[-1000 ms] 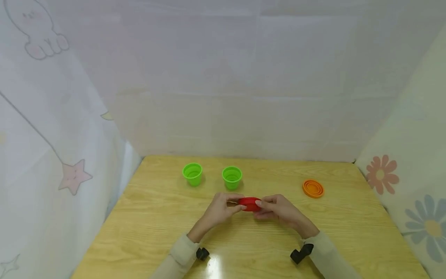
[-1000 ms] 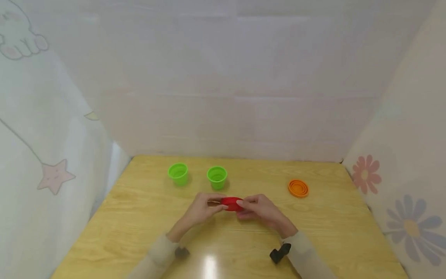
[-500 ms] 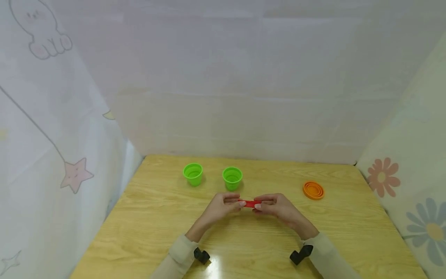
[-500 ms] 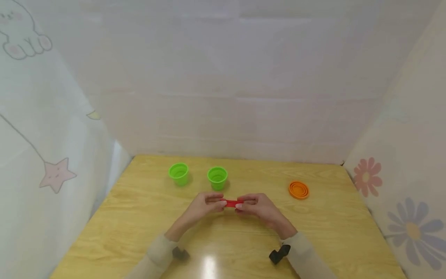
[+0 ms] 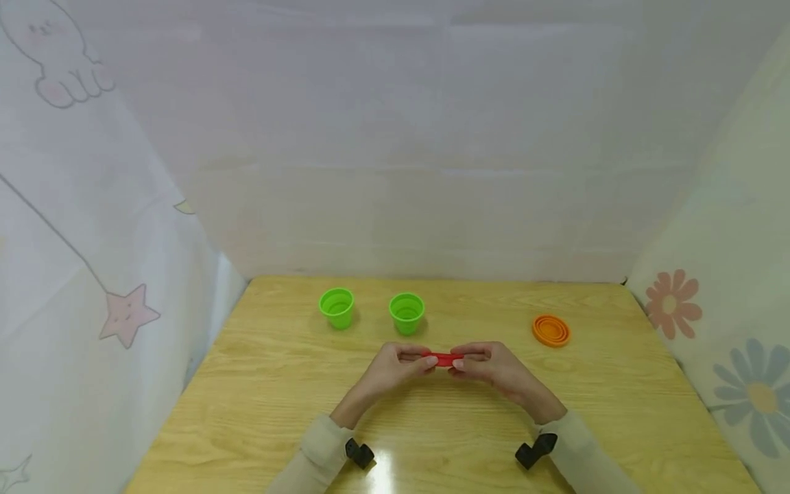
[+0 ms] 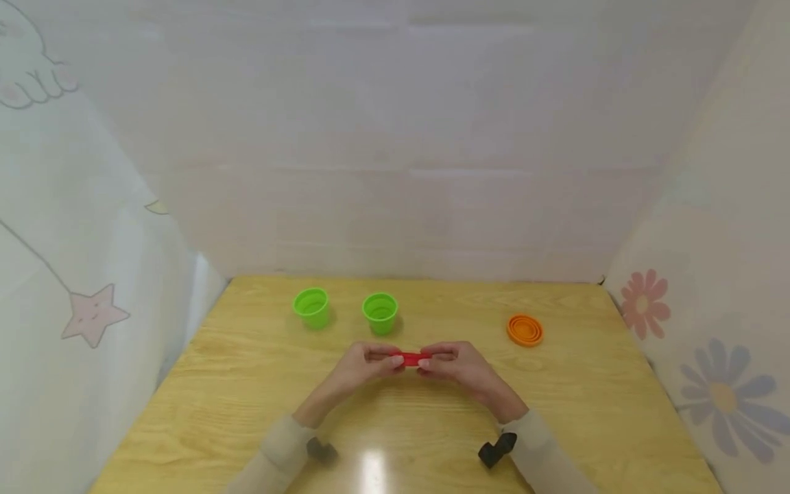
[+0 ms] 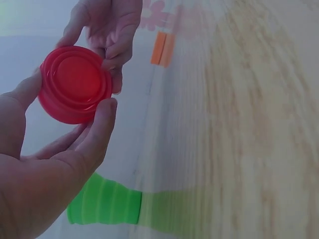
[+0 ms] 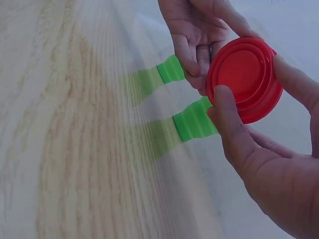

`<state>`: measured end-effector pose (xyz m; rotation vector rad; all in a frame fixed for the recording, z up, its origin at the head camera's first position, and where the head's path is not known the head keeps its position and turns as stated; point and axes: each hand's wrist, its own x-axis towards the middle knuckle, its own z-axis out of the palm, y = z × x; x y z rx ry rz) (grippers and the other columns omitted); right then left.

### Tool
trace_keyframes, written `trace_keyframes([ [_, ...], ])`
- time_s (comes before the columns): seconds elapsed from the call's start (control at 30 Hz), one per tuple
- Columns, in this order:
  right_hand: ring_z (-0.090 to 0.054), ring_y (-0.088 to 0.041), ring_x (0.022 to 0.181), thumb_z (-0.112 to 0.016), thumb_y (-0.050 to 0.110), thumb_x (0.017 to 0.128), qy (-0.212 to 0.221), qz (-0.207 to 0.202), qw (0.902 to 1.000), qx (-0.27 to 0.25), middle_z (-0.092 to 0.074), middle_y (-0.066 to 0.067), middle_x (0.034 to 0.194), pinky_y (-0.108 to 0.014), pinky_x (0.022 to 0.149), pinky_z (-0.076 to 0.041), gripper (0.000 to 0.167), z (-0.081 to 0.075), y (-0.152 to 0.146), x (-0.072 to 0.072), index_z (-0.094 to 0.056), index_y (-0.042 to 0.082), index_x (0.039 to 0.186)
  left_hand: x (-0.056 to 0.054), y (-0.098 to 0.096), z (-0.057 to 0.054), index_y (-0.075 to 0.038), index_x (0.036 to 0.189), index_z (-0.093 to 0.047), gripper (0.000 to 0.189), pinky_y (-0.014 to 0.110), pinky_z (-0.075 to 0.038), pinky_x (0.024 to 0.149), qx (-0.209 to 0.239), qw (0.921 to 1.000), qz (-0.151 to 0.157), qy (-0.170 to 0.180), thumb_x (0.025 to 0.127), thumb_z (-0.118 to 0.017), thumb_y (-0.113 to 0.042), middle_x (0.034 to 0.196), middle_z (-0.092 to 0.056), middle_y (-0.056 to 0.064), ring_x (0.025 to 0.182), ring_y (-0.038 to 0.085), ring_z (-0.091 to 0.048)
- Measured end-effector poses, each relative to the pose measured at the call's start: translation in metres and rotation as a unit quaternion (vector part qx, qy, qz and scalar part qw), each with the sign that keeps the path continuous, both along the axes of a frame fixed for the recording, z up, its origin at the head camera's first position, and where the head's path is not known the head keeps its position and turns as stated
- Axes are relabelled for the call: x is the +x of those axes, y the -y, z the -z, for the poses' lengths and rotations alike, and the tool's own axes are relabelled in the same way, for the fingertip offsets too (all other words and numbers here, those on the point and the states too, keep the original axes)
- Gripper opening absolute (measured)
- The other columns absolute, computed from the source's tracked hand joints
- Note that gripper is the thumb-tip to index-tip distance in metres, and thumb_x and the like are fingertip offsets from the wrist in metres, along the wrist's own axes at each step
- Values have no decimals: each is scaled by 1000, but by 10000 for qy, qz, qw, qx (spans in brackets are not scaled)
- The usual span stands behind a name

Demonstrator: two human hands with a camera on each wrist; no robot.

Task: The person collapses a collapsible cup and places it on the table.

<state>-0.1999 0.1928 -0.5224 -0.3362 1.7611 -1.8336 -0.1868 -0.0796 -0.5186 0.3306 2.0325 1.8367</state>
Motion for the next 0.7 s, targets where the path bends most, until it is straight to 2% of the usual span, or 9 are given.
trace_keyframes([
  [0.1, -76, -28, 115, -73, 21, 101, 56, 5, 9998, -167, -72, -26, 131, -50, 110, -57, 60, -2, -2, -1, -51, -13, 145, -1, -3, -1, 4, 130, -69, 51, 41, -66, 95, -94, 9996, -92, -250, 98, -77, -34, 117, -78, 21, 114, 36, -76],
  [0.23, -76, -29, 114, -73, 21, 101, 193, 21, 9992, -350, -77, -14, 122, -50, 108, -56, 58, -3, -3, -4, -53, -13, 143, -3, -4, 0, 2, 131, -70, 51, 41, -66, 95, -274, 9980, -302, -476, 97, -78, -35, 121, -77, 20, 113, 31, -76],
  [0.37, -76, -30, 113, -66, 21, 105, 354, -59, 9979, -544, -78, -9, 121, -49, 106, -58, 46, 2, -5, -7, -59, -11, 139, -2, -2, -2, 1, 134, -69, 55, 41, -66, 95, -486, 9960, -474, -580, 95, -80, -35, 128, -75, 20, 113, 27, -76],
  [0.53, -78, -28, 109, -53, 22, 112, 748, -184, 9912, -1077, -80, -10, 116, -45, 102, -61, 34, 7, -8, -9, -69, -3, 128, 0, 1, -3, 2, 139, -65, 60, 34, -65, 95, -525, 9959, -333, -652, 94, -81, -35, 133, -72, 19, 117, 29, -74],
  [0.7, -80, -24, 102, -44, 24, 115, 944, -266, 9824, -1592, -82, -9, 109, -41, 97, -63, 37, 9, -8, -8, -74, 4, 117, 2, 0, -5, 1, 143, -62, 63, 27, -64, 95, -112, 9974, -11, -714, 92, -84, -27, 136, -71, 18, 120, 30, -73],
])
